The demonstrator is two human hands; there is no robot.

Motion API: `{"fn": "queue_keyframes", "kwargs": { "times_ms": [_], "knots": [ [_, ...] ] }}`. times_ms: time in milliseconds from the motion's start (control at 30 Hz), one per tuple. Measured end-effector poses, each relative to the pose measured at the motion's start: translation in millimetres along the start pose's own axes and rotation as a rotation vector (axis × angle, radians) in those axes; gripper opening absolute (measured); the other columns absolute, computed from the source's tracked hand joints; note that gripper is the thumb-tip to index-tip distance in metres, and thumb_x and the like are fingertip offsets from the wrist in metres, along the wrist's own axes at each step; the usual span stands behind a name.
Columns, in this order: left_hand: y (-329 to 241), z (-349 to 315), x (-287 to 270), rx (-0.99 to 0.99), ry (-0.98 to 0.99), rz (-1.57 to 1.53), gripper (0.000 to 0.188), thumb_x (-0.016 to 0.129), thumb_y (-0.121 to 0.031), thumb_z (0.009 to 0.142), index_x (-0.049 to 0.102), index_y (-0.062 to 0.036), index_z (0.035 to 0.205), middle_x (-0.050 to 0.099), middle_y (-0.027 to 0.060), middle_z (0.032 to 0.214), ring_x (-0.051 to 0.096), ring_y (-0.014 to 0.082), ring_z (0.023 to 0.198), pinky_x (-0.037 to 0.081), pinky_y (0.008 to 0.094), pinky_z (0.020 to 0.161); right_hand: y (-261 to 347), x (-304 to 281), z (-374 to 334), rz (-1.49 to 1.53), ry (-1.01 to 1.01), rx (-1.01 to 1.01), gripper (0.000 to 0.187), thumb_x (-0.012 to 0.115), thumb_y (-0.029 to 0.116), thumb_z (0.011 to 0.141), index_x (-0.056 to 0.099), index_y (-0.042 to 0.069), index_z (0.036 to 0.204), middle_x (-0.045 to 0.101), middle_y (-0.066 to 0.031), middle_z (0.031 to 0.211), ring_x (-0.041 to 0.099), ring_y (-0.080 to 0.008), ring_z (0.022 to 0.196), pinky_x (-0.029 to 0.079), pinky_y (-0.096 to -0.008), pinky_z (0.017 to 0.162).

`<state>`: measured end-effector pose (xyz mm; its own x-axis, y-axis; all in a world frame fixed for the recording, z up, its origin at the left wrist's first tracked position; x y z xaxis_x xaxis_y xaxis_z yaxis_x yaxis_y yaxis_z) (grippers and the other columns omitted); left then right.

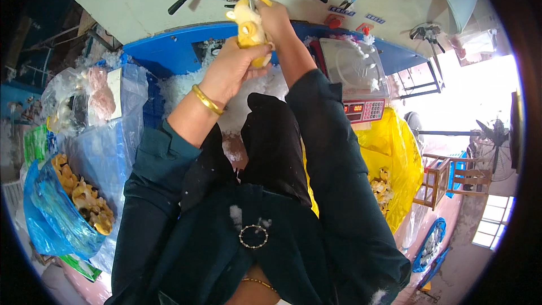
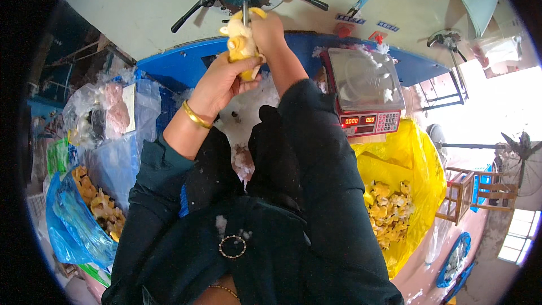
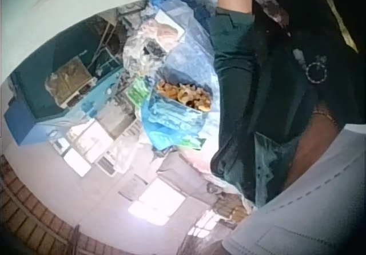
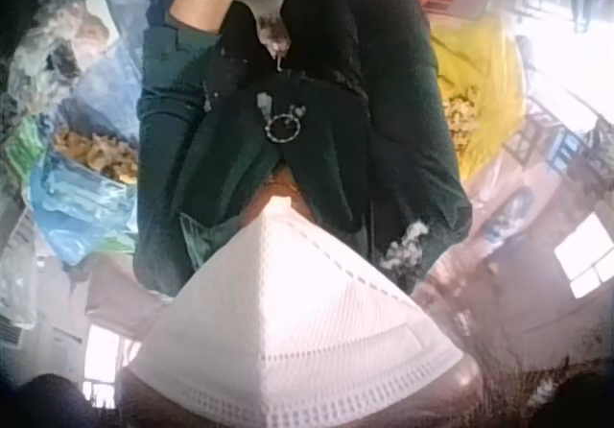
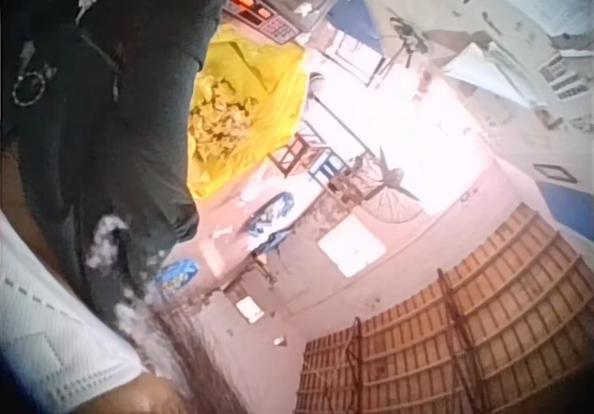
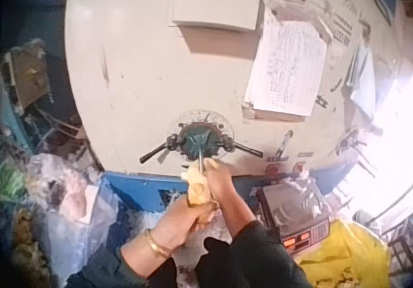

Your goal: The person sits on the floor and repeatedly shapes a yellow malleable material using a vertical metal rod. They pick up portions of the material, press and mold it around the rod, then place the shaped pieces into a yellow bag.

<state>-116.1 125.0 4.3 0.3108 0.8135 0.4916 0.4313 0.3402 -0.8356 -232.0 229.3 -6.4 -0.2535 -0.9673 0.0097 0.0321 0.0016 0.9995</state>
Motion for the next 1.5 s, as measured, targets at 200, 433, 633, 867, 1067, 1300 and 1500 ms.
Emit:
{"fn": "queue_keyframes", "kwargs": {
  "times_ms": [200,433,633,867,1067,1300,1500],
  "knots": [
    [8.9,-53.4,-1.1,-0.128,0.001,-0.091,0.033,0.069,-0.009,0.08,0.057,-0.0003,0.109,0.061,0.0046,0.086,0.058,0.011,0.062,0.047,0.0207,0.052,1.8,-11.6,-83.2,0.137,0.048,0.186,0.034,0.056,0.022,0.09,0.061,-0.01,0.098,0.066,-0.017,0.086,0.066,-0.0222,0.076,0.054,-0.0333,0.065],
    [-6.8,13.2,-26.9,-0.142,-0.013,-0.117,0.02,0.072,-0.011,0.081,0.056,-0.0045,0.091,0.052,0.0,0.069,0.048,0.0066,0.051,0.031,0.0177,0.041,16.8,4.2,-20.4,0.107,0.049,0.092,0.028,0.048,0.015,0.092,0.061,-0.01,0.099,0.066,-0.0174,0.091,0.067,-0.0242,0.074,0.054,-0.0343,0.064],
    [3.6,-15.0,-28.8,-0.204,0.092,-0.03,0.021,0.07,-0.01,0.083,0.057,-0.0029,0.098,0.048,-0.0025,0.066,0.04,0.0035,0.048,0.027,0.0172,0.041,-0.2,-7.5,-64.7,0.222,0.017,0.199,0.028,0.048,0.018,0.093,0.06,-0.007,0.097,0.063,-0.0109,0.083,0.063,-0.0186,0.071,0.051,-0.0308,0.061],
    [-20.3,14.3,-49.6,-0.007,0.101,0.233,0.033,0.07,-0.01,0.082,0.058,0.001,0.111,0.064,0.0023,0.088,0.059,0.0069,0.069,0.047,0.0189,0.058,8.3,-4.9,-77.2,0.278,-0.042,0.175,0.031,0.048,0.023,0.094,0.058,-0.006,0.097,0.063,-0.0103,0.084,0.064,-0.0177,0.07,0.052,-0.0306,0.061],
    [-7.7,10.9,-60.5,0.003,0.146,0.204,0.035,0.067,-0.005,0.083,0.057,0.003,0.116,0.063,0.0087,0.113,0.064,0.0147,0.097,0.051,0.0276,0.087,0.1,-8.8,-100.1,0.412,-0.165,0.186,0.029,0.046,0.021,0.095,0.055,-0.006,0.1,0.064,-0.0135,0.087,0.066,-0.02,0.072,0.054,-0.0316,0.062],
    [-19.8,38.5,-64.9,0.089,0.142,0.217,0.034,0.063,-0.003,0.086,0.055,0.0017,0.119,0.064,0.0074,0.112,0.062,0.0146,0.101,0.05,0.0296,0.09,-7.3,-8.9,-61.5,0.326,-0.165,0.081,0.031,0.05,0.023,0.093,0.052,-0.007,0.097,0.063,-0.0151,0.087,0.065,-0.0215,0.069,0.053,-0.0325,0.057],
    [7.4,-6.9,-48.6,-0.022,0.17,0.296,0.04,0.064,-0.013,0.089,0.053,0.0001,0.125,0.061,0.0066,0.118,0.06,0.0145,0.105,0.048,0.0289,0.092,2.2,-14.6,-101.1,0.338,-0.079,0.192,0.031,0.048,0.023,0.096,0.054,-0.007,0.101,0.064,-0.0138,0.089,0.066,-0.0197,0.07,0.054,-0.0299,0.061]
  ]
}}
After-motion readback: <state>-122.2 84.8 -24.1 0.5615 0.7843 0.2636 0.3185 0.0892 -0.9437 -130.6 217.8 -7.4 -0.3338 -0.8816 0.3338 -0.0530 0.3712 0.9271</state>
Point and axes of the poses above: each hand's wrist, its own z-axis towards the middle knuckle, its own x-axis out of the palm, y = z × x, the point moved 10 cm from there along z, towards the middle knuckle
